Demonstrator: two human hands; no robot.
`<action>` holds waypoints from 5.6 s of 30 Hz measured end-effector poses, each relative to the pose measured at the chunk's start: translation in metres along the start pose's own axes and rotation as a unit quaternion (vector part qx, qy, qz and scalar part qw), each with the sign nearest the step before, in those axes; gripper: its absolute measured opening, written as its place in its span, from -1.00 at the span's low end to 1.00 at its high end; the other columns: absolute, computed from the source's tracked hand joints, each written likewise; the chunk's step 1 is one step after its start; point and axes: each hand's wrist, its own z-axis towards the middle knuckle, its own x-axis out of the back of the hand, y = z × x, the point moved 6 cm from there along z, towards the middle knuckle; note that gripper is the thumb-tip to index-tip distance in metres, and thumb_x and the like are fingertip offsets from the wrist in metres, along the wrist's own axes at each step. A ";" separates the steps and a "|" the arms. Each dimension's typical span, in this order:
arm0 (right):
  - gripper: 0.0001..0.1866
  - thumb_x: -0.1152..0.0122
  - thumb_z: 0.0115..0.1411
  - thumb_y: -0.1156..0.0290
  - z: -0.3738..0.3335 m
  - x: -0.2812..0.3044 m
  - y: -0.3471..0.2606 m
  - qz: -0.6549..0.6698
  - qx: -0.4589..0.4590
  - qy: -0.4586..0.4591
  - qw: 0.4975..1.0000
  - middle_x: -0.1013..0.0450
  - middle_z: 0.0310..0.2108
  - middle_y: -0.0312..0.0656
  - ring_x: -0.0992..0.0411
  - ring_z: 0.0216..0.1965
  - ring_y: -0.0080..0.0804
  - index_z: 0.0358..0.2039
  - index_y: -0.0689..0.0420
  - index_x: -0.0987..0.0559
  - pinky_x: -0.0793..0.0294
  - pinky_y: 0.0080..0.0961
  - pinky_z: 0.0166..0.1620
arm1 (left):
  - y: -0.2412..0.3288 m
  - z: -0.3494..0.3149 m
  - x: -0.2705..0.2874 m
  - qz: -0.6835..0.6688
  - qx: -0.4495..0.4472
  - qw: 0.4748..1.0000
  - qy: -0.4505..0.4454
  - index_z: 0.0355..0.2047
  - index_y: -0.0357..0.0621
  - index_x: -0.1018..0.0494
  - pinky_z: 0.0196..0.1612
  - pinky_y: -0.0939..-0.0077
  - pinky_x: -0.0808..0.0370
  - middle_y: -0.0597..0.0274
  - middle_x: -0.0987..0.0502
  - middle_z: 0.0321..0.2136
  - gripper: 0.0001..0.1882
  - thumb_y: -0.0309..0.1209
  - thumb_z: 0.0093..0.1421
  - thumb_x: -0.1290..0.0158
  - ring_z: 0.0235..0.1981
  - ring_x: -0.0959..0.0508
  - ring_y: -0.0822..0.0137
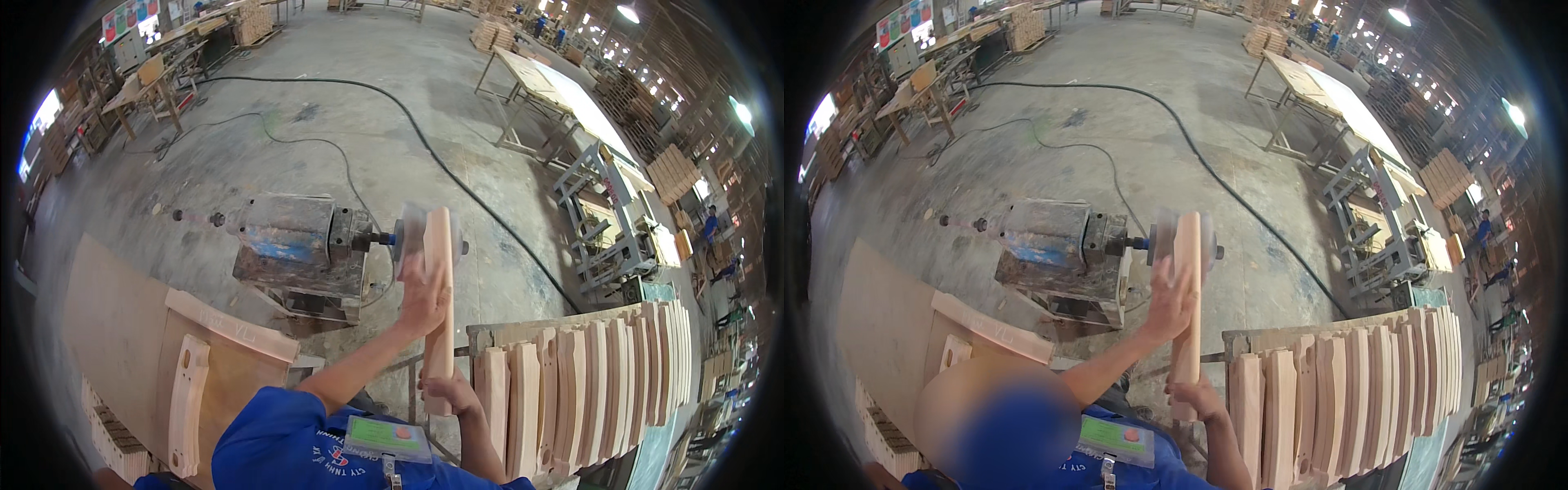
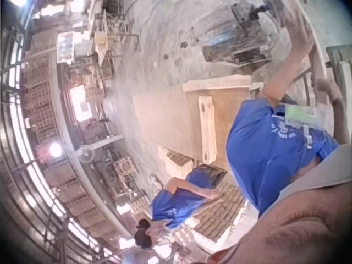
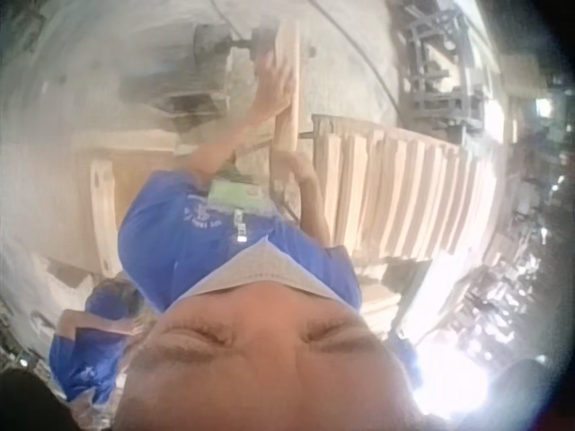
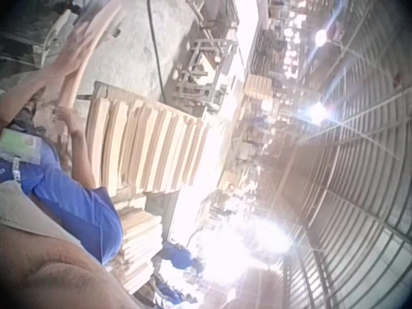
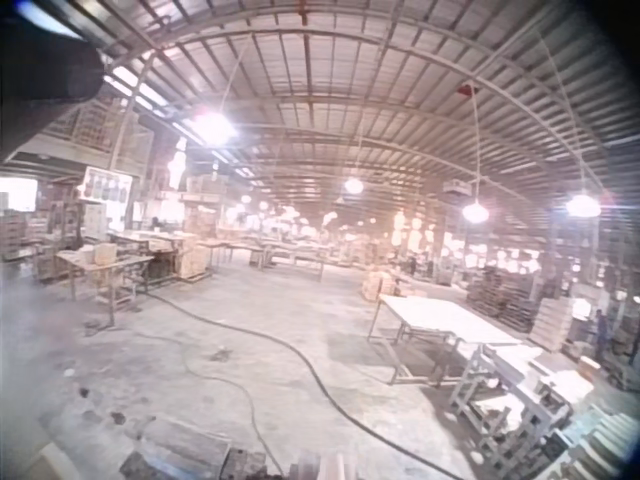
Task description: The person picks up wooden pieces from a stack and smooths their edges against a rotating sanding wheel. After sanding, the person places the pieces onto a separate stack. The person repeats this process for multiple pieces.
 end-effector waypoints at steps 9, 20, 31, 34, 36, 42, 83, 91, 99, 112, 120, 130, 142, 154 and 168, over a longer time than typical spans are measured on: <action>-0.06 -0.40 0.08 0.47 0.010 -0.010 0.003 -0.211 0.109 0.159 0.958 -0.42 -0.10 -0.10 -0.51 -0.17 -0.30 0.44 0.11 -0.14 -0.58 -0.30 -0.18 | -0.005 0.011 -0.009 -0.008 -0.110 0.987 -0.117 0.10 -0.27 -0.61 0.60 -0.09 0.07 0.01 -0.23 0.47 -0.62 -0.49 0.29 -0.07 0.58 0.04 -0.13; -0.14 -0.39 0.12 0.51 -0.013 0.000 0.020 -0.109 0.057 0.072 0.990 -0.44 -0.19 -0.18 -0.53 -0.25 -0.36 0.40 0.14 -0.19 -0.62 -0.35 -0.26 | -0.009 -0.008 -0.012 -0.140 0.076 0.987 -0.035 0.53 -0.29 -0.02 0.57 0.01 -0.02 -0.26 0.06 0.54 -0.14 -0.39 0.30 -0.13 0.58 0.06 -0.16; 0.07 -0.46 0.28 0.00 -0.072 0.058 -0.041 0.114 0.209 0.097 0.966 -0.47 0.14 0.09 -0.58 0.08 -0.01 0.57 0.05 0.00 -0.69 -0.12 -0.03 | 0.056 -0.017 0.046 -0.279 0.119 0.937 -0.176 0.28 -0.15 -0.31 0.05 0.14 -0.60 0.02 -0.59 -0.01 -0.21 -0.24 0.15 -0.47 -0.03 -0.64 0.15; 0.17 -0.47 0.23 -0.08 -0.112 0.049 -0.124 0.159 0.232 -0.070 0.957 -0.46 0.18 0.14 -0.58 0.09 0.11 0.60 0.02 0.07 -0.72 -0.09 -0.01 | 0.084 -0.004 0.079 -0.040 -0.121 0.962 -0.240 0.17 0.08 -0.45 -0.04 0.15 -0.56 0.16 -0.55 -0.21 -0.35 -0.31 0.08 -0.46 -0.15 -0.63 0.22; 0.22 -0.52 0.16 -0.08 -0.115 0.036 -0.130 0.044 0.172 -0.156 0.972 -0.45 0.19 0.15 -0.59 0.08 0.08 0.61 0.03 0.07 -0.72 -0.12 -0.03 | 0.100 -0.005 0.078 0.075 -0.346 0.900 -0.255 0.14 0.13 -0.49 -0.07 0.20 -0.53 0.25 -0.52 -0.28 -0.36 -0.33 0.03 -0.45 -0.18 -0.63 0.18; 0.17 -0.49 0.06 0.35 -0.083 -0.015 -0.139 -0.381 0.086 -0.013 0.920 -0.51 0.06 0.15 -0.60 -0.01 0.00 0.57 0.16 0.04 -0.64 -0.17 -0.04 | 0.061 0.028 0.068 0.148 -0.431 0.860 -0.230 0.05 0.09 -0.54 -0.01 0.05 -0.50 0.20 -0.49 -0.25 -0.54 -0.38 0.10 -0.30 -0.10 -0.60 0.06; -0.01 -0.45 0.04 0.16 -0.227 -0.004 0.128 -0.152 0.234 0.483 0.830 -0.50 0.05 0.16 -0.54 0.04 0.19 0.43 0.18 -0.20 -0.55 -0.04 0.08 | 0.149 -0.035 0.001 0.026 -0.234 0.968 -0.089 0.12 -0.34 -0.55 0.15 -0.05 -0.53 -0.21 -0.60 0.10 -0.60 -0.27 0.45 -0.16 0.11 -0.56 -0.25; -0.02 -0.51 0.07 0.09 -0.295 -0.003 0.161 -0.034 0.193 0.614 0.764 -0.53 -0.03 0.09 -0.60 -0.09 0.07 0.43 0.11 -0.23 -0.60 -0.13 0.01 | 0.134 -0.085 -0.066 0.077 -0.395 0.861 -0.310 0.02 -0.30 -0.62 -0.04 -0.01 -0.59 -0.11 -0.66 -0.04 -0.71 -0.35 0.43 -0.14 -0.08 -0.63 -0.16; -0.01 -0.57 0.06 0.12 -0.334 0.006 0.194 0.064 0.198 0.729 0.652 -0.53 0.03 0.17 -0.60 0.00 -0.05 0.40 0.24 -0.27 -0.57 -0.23 0.10 | 0.124 -0.098 -0.083 0.093 -0.278 0.846 -0.445 0.11 -0.15 -0.60 -0.03 -0.05 -0.58 -0.03 -0.67 -0.05 -0.63 -0.25 0.38 -0.18 -0.06 -0.63 -0.19; -0.13 -0.62 0.09 0.26 -0.431 0.061 0.288 0.232 0.100 0.932 0.260 -0.50 0.03 -0.01 -0.51 0.00 -0.29 0.27 0.33 -0.30 -0.53 -0.34 0.08 | 0.118 -0.138 -0.103 -0.052 -0.196 0.837 -0.508 0.15 -0.41 -0.54 0.04 0.24 -0.61 -0.17 -0.70 -0.08 -0.62 -0.48 0.38 -0.15 -0.04 -0.72 0.07; -0.10 -0.61 0.10 0.31 -0.441 0.075 0.337 0.324 0.124 0.916 0.203 -0.43 0.09 0.01 -0.47 0.06 -0.27 0.30 0.31 -0.23 -0.53 -0.33 0.09 | 0.134 -0.157 -0.107 -0.035 -0.248 0.821 -0.513 0.13 -0.35 -0.57 0.05 0.21 -0.61 -0.20 -0.70 -0.12 -0.60 -0.44 0.32 -0.19 -0.08 -0.73 0.01; -0.10 -0.56 0.11 0.27 -0.398 0.042 0.284 0.208 0.255 0.888 0.322 -0.47 0.09 0.08 -0.52 0.10 -0.20 0.33 0.31 -0.23 -0.53 -0.28 0.16 | 0.174 -0.171 -0.099 -0.079 -0.215 0.804 -0.549 0.12 -0.38 -0.56 0.10 0.15 -0.57 -0.20 -0.69 -0.06 -0.61 -0.40 0.36 -0.17 0.00 -0.70 -0.04; -0.09 -0.39 0.19 0.57 -0.387 0.033 0.197 0.214 0.456 0.707 0.496 -0.39 0.19 -0.03 -0.41 0.20 -0.34 0.46 0.21 -0.10 -0.42 -0.33 0.26 | 0.221 -0.192 -0.082 -0.137 -0.242 0.792 -0.543 0.12 -0.33 -0.58 0.07 0.20 -0.59 -0.15 -0.70 -0.10 -0.62 -0.37 0.36 -0.22 -0.04 -0.72 0.00; -0.02 -0.51 0.05 0.12 -0.391 0.053 0.218 0.075 0.105 0.843 0.523 -0.56 0.02 0.20 -0.57 0.08 0.16 0.39 0.22 -0.23 -0.53 -0.10 0.16 | 0.158 -0.201 -0.058 -0.072 -0.208 0.812 -0.541 0.07 -0.32 -0.59 0.04 0.15 -0.60 -0.17 -0.69 -0.13 -0.60 -0.35 0.30 -0.24 -0.05 -0.71 -0.09; 0.05 -0.51 0.02 0.15 -0.389 0.051 0.173 -0.041 0.006 0.833 0.551 -0.48 0.12 0.14 -0.53 0.09 0.16 0.46 0.07 -0.17 -0.53 0.04 0.12 | 0.150 -0.191 -0.056 -0.104 -0.204 0.819 -0.526 0.07 -0.31 -0.58 0.04 0.17 -0.60 -0.16 -0.69 -0.14 -0.61 -0.39 0.29 -0.25 -0.06 -0.71 -0.07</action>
